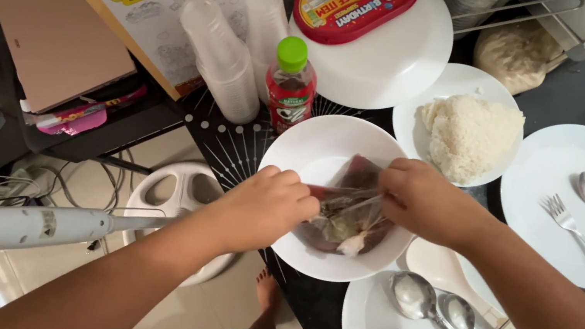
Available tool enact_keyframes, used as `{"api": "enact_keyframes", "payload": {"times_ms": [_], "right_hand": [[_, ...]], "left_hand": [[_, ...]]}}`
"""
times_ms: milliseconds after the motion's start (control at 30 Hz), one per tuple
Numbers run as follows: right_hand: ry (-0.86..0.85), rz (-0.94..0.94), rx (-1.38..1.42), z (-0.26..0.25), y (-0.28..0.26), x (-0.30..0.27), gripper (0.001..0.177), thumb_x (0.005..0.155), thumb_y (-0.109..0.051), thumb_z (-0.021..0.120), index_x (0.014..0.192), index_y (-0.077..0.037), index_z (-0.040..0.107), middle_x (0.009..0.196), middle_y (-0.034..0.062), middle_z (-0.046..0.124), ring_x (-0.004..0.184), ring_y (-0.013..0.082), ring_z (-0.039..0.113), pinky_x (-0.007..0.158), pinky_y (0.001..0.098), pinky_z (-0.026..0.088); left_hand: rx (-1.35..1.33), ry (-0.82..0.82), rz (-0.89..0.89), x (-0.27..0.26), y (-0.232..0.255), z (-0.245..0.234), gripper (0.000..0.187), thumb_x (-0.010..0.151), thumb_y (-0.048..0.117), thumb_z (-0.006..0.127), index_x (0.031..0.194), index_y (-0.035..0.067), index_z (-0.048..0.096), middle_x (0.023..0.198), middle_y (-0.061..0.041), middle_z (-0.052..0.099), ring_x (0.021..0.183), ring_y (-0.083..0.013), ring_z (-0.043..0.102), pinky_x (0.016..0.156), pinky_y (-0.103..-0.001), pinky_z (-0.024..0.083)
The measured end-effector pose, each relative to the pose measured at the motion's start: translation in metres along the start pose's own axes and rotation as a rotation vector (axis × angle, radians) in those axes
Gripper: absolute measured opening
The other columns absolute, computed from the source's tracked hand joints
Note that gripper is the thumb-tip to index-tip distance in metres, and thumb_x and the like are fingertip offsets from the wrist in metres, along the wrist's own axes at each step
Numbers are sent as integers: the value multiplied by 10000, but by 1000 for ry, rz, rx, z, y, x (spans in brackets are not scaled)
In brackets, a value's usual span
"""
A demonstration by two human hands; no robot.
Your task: Unboxing food from plastic bags and arranging it into bowls and plates on a table.
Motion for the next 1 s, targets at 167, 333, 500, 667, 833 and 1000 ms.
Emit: {"api": "enact_keyframes", "payload": {"times_ms": [167, 333, 500, 667, 833, 1000], "right_hand": [[57, 144, 156, 6, 18, -8, 134, 786, -45, 678, 917, -20, 665, 961, 126, 643, 860, 284, 659, 773, 380, 557], [134, 227, 233, 18, 29, -13, 126, 826, -32, 649, 950, -22, 671, 1004, 117, 643, 858, 277, 669, 792, 367, 556], [203, 326, 294, 28, 20, -23, 204, 871, -78, 657, 1070, -58, 700, 1120, 107, 694, 987, 258, 711, 873, 338, 564], [331, 81, -34, 43, 2, -47, 412, 746, -168, 762, 1120, -6, 706, 1409, 205, 552, 1251, 368, 543, 1018, 455, 456], [267, 197, -465, 58, -29, -47, 381, 646, -285, 779, 952, -62, 745, 1314, 171, 594, 1294, 356, 473, 1069, 522, 367], [207, 346, -542, 82, -27, -36, 173, 794, -234, 726, 911, -105, 724, 1103, 71, 628, 1199, 268, 524, 1124, 552, 359]], "left_hand": [[-29, -13, -44, -20, 0, -10, 57, 852, 88, 613, 892, 127, 621, 875, -21, 614, 926, -235, 577, 791, -380, 419], [13, 9, -130, -39, -3, -7, 72, 837, 79, 606, 892, 123, 622, 870, -12, 618, 918, -232, 579, 797, -378, 420], [66, 25, -274, -46, 5, 4, 64, 885, 174, 662, 898, 114, 644, 854, -30, 621, 901, -248, 578, 790, -402, 420], [67, 177, -316, -41, 20, 15, 139, 817, 212, 744, 895, 118, 676, 884, -34, 631, 927, -257, 585, 798, -421, 424], [47, 199, -335, -38, 32, 22, 131, 812, 205, 757, 869, 120, 675, 886, -29, 630, 926, -258, 585, 793, -425, 428], [44, 209, -391, -38, 38, 28, 121, 812, 187, 761, 857, 115, 676, 865, -29, 624, 919, -268, 585, 802, -427, 434]]}}
Point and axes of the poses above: each hand's wrist, its own x-axis towards the middle knuckle, its own z-axis out of the palm, y = z × x, the point moved 1 cm from there along x, towards the middle knuckle
